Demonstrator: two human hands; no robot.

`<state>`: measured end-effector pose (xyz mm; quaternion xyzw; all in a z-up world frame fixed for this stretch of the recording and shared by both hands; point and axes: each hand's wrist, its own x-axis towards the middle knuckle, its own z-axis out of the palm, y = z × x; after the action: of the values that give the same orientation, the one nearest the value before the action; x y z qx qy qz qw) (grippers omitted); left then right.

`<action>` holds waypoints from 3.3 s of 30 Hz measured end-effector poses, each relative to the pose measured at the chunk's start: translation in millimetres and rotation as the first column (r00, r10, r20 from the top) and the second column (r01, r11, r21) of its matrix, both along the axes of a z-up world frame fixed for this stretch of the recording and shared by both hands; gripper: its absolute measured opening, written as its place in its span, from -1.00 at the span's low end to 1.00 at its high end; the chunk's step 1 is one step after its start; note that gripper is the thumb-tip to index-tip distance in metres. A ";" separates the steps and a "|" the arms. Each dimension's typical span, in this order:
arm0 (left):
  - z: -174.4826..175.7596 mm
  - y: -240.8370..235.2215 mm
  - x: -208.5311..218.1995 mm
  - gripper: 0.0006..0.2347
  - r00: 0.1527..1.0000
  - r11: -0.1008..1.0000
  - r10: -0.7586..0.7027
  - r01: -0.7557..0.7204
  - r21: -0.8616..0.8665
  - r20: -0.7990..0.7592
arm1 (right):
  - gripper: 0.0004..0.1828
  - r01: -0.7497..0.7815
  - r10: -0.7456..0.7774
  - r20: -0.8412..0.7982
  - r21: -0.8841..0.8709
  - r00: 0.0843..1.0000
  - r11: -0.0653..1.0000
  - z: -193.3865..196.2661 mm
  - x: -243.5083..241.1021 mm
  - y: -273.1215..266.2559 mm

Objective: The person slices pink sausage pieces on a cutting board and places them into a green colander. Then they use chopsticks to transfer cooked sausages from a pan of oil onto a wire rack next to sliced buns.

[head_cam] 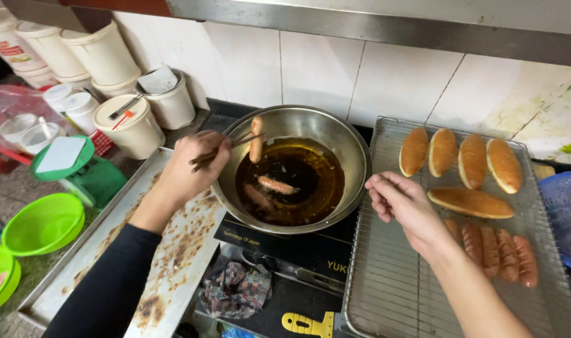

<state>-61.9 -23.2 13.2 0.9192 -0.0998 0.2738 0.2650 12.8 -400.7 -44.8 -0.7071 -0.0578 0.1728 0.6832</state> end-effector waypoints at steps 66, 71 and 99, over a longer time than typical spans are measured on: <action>-41.5 -42.9 -86.5 -0.84 0.968 0.954 0.253 -0.249 -0.170 0.002 | -0.74 -0.149 0.148 -0.012 -0.028 0.989 0.988 1.1 -19.9 0.2; -42.8 -42.2 -85.8 -0.84 0.970 0.956 0.242 -0.238 -0.175 0.007 | -0.74 -0.145 0.145 -0.009 -0.034 0.989 0.989 0.4 -19.5 -0.8; -63.2 -37.3 -75.4 -0.83 0.960 0.961 0.278 -0.278 -0.014 0.035 | -0.74 -0.143 0.143 -0.008 -0.003 0.990 0.990 -6.4 -16.4 -9.1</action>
<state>-137.3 -60.6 -50.0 0.9177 0.0266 0.3256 0.2262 -3.6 -409.8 -51.2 -0.7018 -0.1055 0.2242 0.6679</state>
